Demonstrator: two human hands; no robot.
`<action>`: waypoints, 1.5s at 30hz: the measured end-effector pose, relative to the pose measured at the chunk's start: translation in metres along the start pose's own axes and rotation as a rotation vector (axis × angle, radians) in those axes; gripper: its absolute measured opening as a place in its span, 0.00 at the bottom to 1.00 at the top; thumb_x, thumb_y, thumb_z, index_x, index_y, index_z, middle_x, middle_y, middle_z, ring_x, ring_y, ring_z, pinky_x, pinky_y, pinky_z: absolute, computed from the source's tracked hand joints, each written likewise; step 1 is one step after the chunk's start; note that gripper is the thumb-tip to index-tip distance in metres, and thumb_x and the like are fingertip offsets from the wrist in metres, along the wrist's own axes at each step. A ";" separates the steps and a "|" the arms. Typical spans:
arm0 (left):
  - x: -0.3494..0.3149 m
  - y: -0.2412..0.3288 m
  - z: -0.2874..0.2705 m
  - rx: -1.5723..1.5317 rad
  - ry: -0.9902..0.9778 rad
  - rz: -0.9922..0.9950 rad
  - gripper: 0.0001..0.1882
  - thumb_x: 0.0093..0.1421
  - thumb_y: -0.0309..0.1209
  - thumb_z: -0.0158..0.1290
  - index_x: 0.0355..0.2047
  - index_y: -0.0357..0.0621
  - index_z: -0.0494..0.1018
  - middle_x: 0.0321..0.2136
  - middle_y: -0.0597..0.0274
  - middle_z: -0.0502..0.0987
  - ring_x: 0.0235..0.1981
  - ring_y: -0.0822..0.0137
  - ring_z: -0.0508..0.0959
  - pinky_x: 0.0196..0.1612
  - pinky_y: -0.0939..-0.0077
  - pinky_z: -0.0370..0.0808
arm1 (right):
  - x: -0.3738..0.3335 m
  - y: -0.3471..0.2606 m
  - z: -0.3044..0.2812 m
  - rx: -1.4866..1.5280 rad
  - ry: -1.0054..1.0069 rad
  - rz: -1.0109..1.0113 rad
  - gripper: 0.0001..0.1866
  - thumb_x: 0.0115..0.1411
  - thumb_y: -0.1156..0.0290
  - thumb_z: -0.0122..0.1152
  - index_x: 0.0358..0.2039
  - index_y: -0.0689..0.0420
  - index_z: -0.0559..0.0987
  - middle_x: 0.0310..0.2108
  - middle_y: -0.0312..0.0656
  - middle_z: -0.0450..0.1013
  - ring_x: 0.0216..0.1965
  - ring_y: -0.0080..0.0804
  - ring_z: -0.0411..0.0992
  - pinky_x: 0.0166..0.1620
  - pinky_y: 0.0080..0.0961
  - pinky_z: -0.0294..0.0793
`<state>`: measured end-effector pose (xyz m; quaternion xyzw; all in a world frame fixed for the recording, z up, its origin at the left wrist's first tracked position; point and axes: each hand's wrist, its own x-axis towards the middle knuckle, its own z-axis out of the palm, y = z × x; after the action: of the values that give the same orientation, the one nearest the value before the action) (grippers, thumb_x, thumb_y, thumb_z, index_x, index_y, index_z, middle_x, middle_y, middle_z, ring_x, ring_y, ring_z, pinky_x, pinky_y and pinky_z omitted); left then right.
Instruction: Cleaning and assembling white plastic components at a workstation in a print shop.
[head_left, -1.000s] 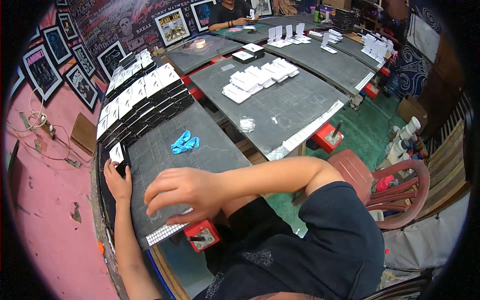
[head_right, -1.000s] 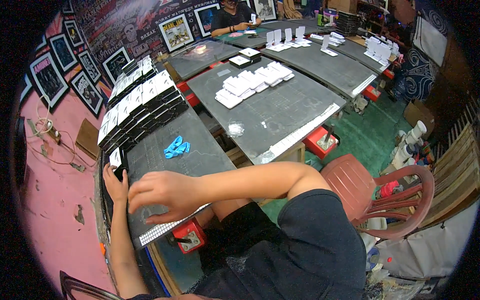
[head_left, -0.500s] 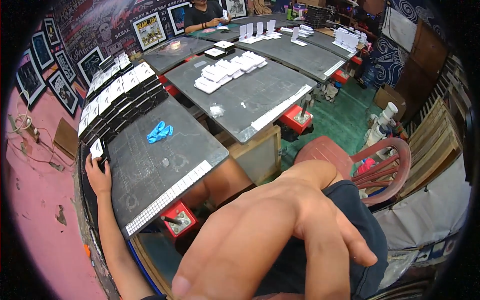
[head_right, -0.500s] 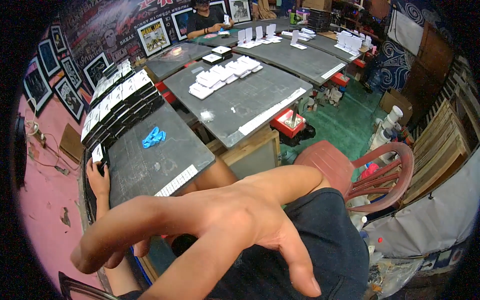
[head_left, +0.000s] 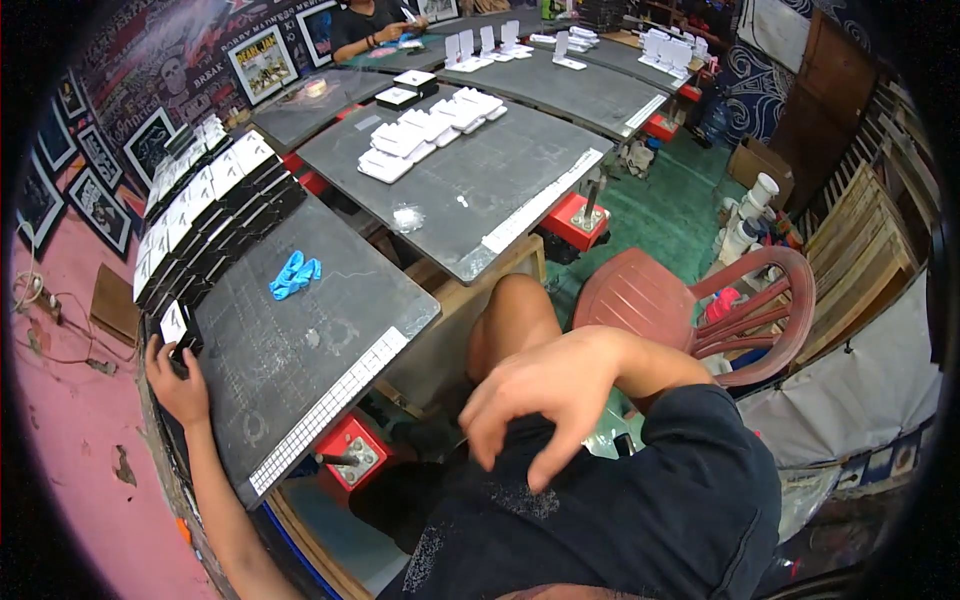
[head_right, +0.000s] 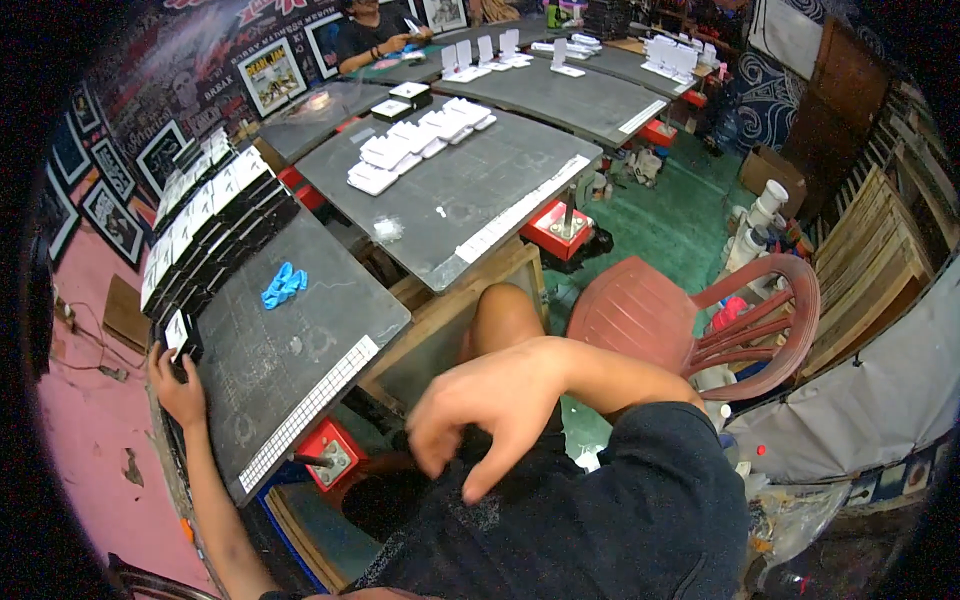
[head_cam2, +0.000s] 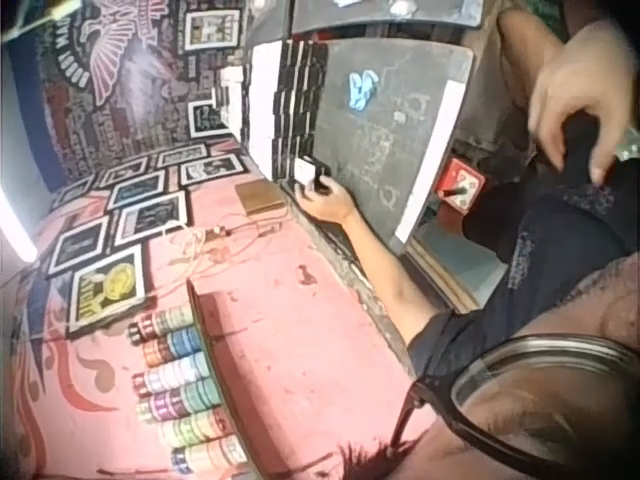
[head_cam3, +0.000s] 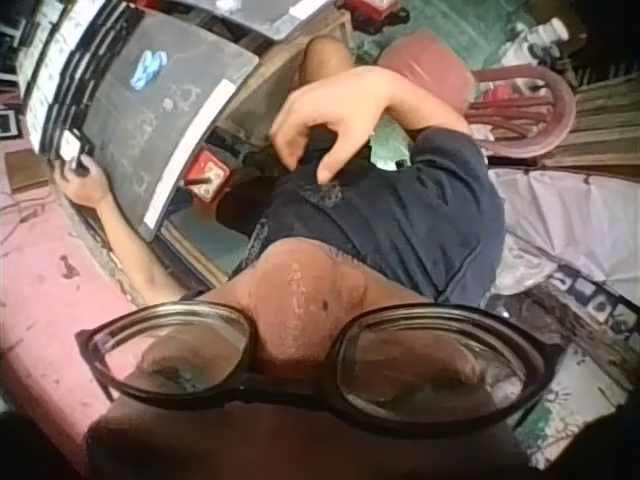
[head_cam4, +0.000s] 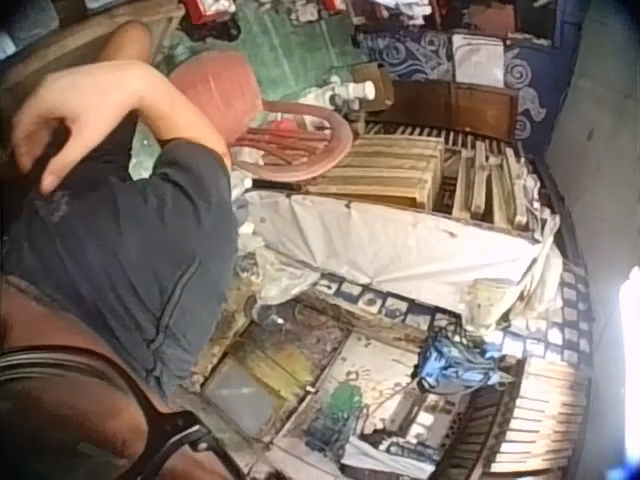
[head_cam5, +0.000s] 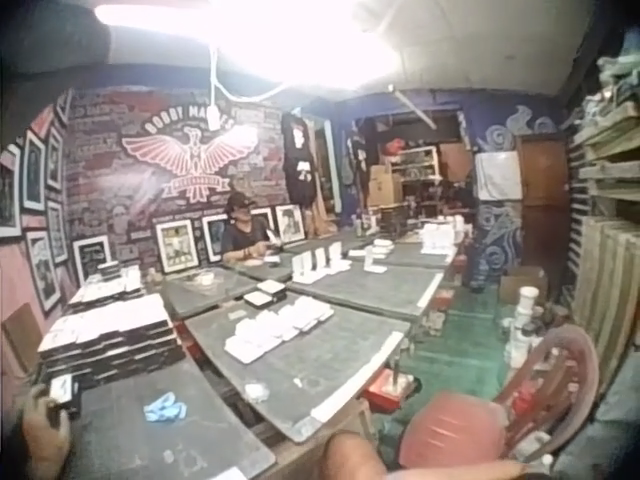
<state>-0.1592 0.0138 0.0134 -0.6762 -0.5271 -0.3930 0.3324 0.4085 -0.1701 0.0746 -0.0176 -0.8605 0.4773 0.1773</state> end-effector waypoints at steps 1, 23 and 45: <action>0.002 -0.001 -0.003 0.009 0.073 0.022 0.13 0.66 0.27 0.63 0.49 0.39 0.79 0.64 0.45 0.76 0.64 0.43 0.76 0.67 0.52 0.71 | -0.019 0.017 0.005 -0.030 -0.024 0.230 0.23 0.62 0.55 0.77 0.42 0.65 0.84 0.35 0.49 0.83 0.37 0.46 0.82 0.41 0.41 0.80; -0.138 0.230 -0.040 -1.353 -1.501 -0.785 0.29 0.74 0.50 0.51 0.55 0.32 0.72 0.51 0.32 0.77 0.52 0.36 0.77 0.57 0.36 0.74 | -0.325 0.342 0.084 -0.882 0.370 1.678 0.46 0.50 0.52 0.78 0.69 0.50 0.71 0.78 0.52 0.52 0.80 0.60 0.48 0.75 0.73 0.54; -0.162 0.211 -0.061 -1.128 -1.512 -1.084 0.16 0.71 0.40 0.54 0.40 0.38 0.69 0.39 0.48 0.76 0.40 0.53 0.75 0.46 0.52 0.73 | -0.383 0.310 0.154 -0.482 0.304 1.940 0.70 0.41 0.31 0.79 0.81 0.46 0.59 0.82 0.64 0.37 0.82 0.73 0.28 0.75 0.82 0.38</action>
<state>0.0131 -0.1589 -0.1078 -0.4761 -0.5671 -0.1549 -0.6540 0.6744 -0.2039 -0.3662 -0.8055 -0.5165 0.2217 -0.1880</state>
